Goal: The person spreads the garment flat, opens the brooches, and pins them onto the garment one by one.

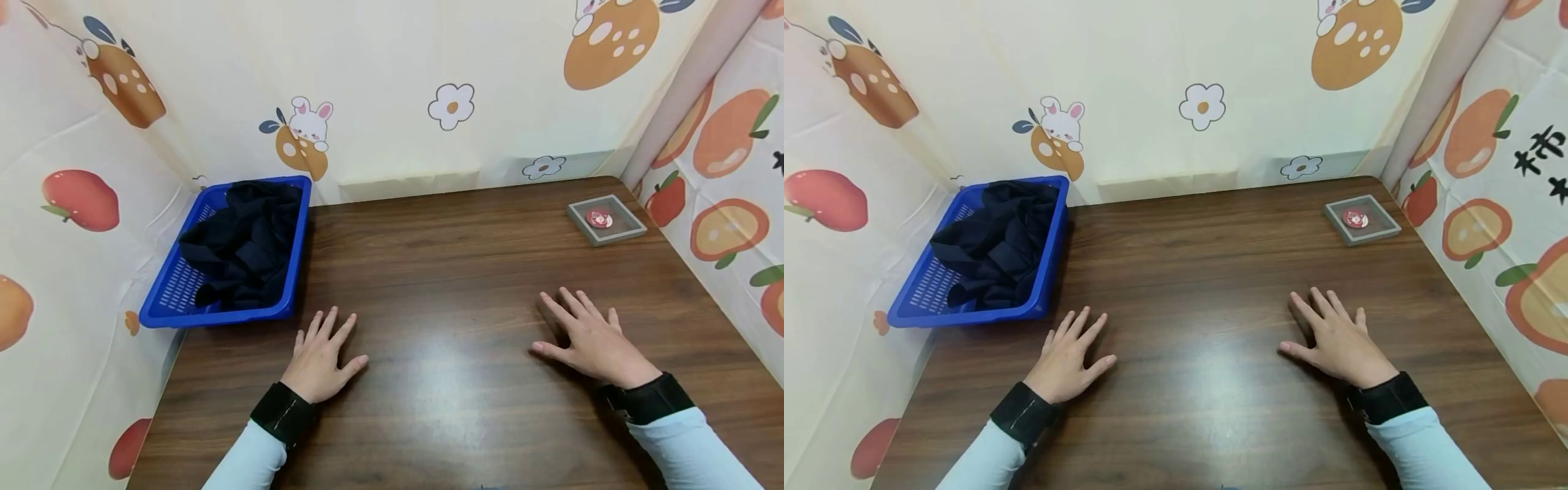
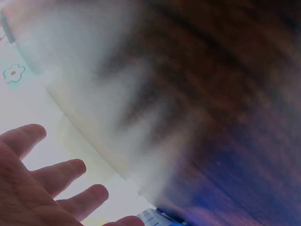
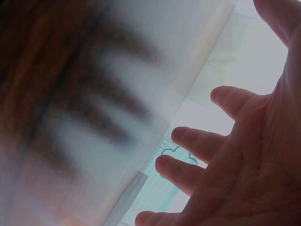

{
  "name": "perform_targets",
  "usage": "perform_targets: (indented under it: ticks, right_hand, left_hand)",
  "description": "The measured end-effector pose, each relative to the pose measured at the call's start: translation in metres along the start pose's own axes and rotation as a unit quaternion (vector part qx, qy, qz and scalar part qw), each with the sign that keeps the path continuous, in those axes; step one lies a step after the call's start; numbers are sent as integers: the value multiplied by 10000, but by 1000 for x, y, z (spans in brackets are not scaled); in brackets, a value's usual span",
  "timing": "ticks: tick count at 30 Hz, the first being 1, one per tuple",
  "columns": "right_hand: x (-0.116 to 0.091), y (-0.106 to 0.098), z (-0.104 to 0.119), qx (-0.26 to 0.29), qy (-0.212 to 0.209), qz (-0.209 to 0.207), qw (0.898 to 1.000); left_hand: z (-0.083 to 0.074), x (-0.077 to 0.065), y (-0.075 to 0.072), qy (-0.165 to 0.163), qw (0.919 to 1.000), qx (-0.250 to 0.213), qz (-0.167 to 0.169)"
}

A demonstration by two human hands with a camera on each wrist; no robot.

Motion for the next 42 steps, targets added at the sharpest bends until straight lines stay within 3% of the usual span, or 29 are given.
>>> perform_targets:
  ticks: [9,17,22,28,31,35,42]
  right_hand:
    - [-2,0,-1,45,-35,-71,10000]
    - [-1,-6,3,-85,-103,-139,9998]
    - [4,-20,10,-250,-223,-321,9989]
    - [9,-35,21,-352,-466,-540,9968]
    - [13,-38,28,-357,-569,-610,9959]
    - [20,-41,41,-364,-752,-706,9940]
    - [34,-48,65,-353,-1217,-967,9872]
  left_hand:
    - [3,1,-1,135,9998,-114,-36]
    - [-7,-2,-15,640,9975,-282,-96]
    - [-21,-4,-49,1111,9931,-143,-334]
    - [-27,5,-111,1491,9849,-24,-885]
    - [-19,19,-142,1262,9849,-14,-1183]
    - [1,41,-175,475,9907,43,-1272]
    - [38,68,-202,-720,9929,372,-867]
Point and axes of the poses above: each hand's wrist, its own x-axis towards the middle knuckle, its own y-axis out of the palm, z = x × y, the point moved 2 cm from there along x, towards the middle knuckle, and after that the axes turned 3 degrees about z, right-handed, at the moved point
